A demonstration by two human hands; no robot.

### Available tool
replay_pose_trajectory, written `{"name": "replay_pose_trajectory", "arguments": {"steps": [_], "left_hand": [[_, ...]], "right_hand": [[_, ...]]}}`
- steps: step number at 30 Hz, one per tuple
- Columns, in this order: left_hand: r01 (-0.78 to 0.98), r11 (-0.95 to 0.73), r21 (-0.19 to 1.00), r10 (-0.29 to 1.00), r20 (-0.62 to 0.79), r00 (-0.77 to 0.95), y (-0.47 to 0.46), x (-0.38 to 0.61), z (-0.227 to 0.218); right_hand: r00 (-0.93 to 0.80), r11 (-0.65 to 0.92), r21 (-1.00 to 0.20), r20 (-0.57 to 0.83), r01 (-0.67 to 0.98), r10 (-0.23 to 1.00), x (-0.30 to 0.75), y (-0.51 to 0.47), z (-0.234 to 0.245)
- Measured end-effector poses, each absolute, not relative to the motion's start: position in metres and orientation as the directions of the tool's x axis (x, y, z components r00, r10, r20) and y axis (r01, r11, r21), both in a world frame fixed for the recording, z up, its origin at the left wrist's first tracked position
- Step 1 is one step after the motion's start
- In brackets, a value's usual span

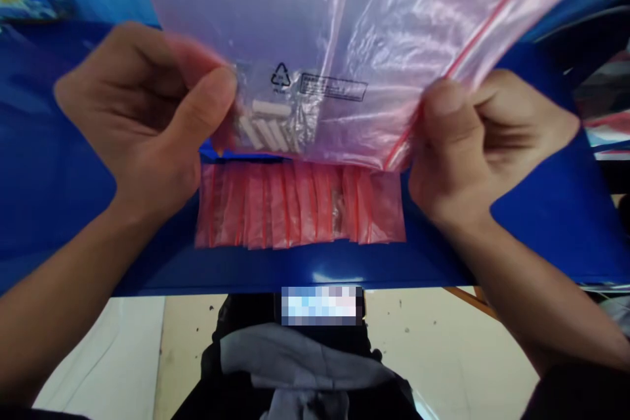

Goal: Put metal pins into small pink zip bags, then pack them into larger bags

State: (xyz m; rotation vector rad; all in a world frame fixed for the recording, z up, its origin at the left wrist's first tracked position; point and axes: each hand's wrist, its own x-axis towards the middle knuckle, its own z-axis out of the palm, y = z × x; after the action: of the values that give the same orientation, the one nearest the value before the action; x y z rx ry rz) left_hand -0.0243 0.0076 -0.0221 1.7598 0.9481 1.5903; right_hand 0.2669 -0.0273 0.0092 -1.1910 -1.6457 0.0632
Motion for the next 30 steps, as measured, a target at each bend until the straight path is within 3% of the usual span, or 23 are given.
{"name": "replay_pose_trajectory", "arguments": {"steps": [1, 3, 9, 11, 15, 18, 21, 23, 27, 30], "left_hand": [[0.12, -0.58, 0.806, 0.814, 0.578, 0.055, 0.005, -0.022, -0.018], [0.129, -0.588, 0.798, 0.809, 0.578, 0.111, 0.002, -0.019, -0.009], [0.161, -0.673, 0.722, 0.725, 0.601, 0.336, 0.009, -0.015, 0.007], [0.1, -0.598, 0.795, 0.773, 0.54, 0.332, 0.011, -0.014, 0.007], [-0.189, -0.432, 0.882, 0.801, 0.471, 0.369, 0.016, -0.015, 0.004], [-0.105, -0.336, 0.936, 0.839, 0.349, 0.417, 0.013, -0.019, 0.002], [0.033, -0.401, 0.916, 0.819, 0.342, 0.462, 0.01, -0.022, 0.0], [0.072, -0.418, 0.906, 0.841, 0.356, 0.406, 0.008, -0.022, -0.001], [-0.027, -0.372, 0.928, 0.89, 0.365, 0.273, 0.009, -0.018, 0.0], [-0.165, -0.312, 0.936, 0.909, 0.344, 0.234, 0.009, -0.013, 0.001]], "right_hand": [[0.096, 0.502, -0.647, 0.662, 0.574, 0.743, 0.263, -0.027, 0.009], [0.11, 0.518, -0.709, 0.634, 0.479, 0.766, 0.26, -0.025, 0.009], [0.061, 0.475, -0.707, 0.588, 0.524, 0.807, 0.263, -0.023, 0.01], [0.089, 0.445, -0.73, 0.563, 0.518, 0.821, 0.264, -0.022, 0.01], [0.101, 0.486, -0.755, 0.579, 0.44, 0.809, 0.263, -0.018, 0.009], [0.026, 0.467, -0.835, 0.495, 0.29, 0.868, 0.264, -0.023, 0.009], [0.006, 0.449, -0.859, 0.465, 0.245, 0.885, 0.264, -0.03, 0.01], [0.024, 0.452, -0.852, 0.474, 0.264, 0.88, 0.264, -0.031, 0.01], [0.088, 0.444, -0.844, 0.488, 0.302, 0.868, 0.26, -0.026, 0.008], [0.159, 0.531, -0.827, 0.558, 0.183, 0.814, 0.26, -0.018, 0.004]]}}
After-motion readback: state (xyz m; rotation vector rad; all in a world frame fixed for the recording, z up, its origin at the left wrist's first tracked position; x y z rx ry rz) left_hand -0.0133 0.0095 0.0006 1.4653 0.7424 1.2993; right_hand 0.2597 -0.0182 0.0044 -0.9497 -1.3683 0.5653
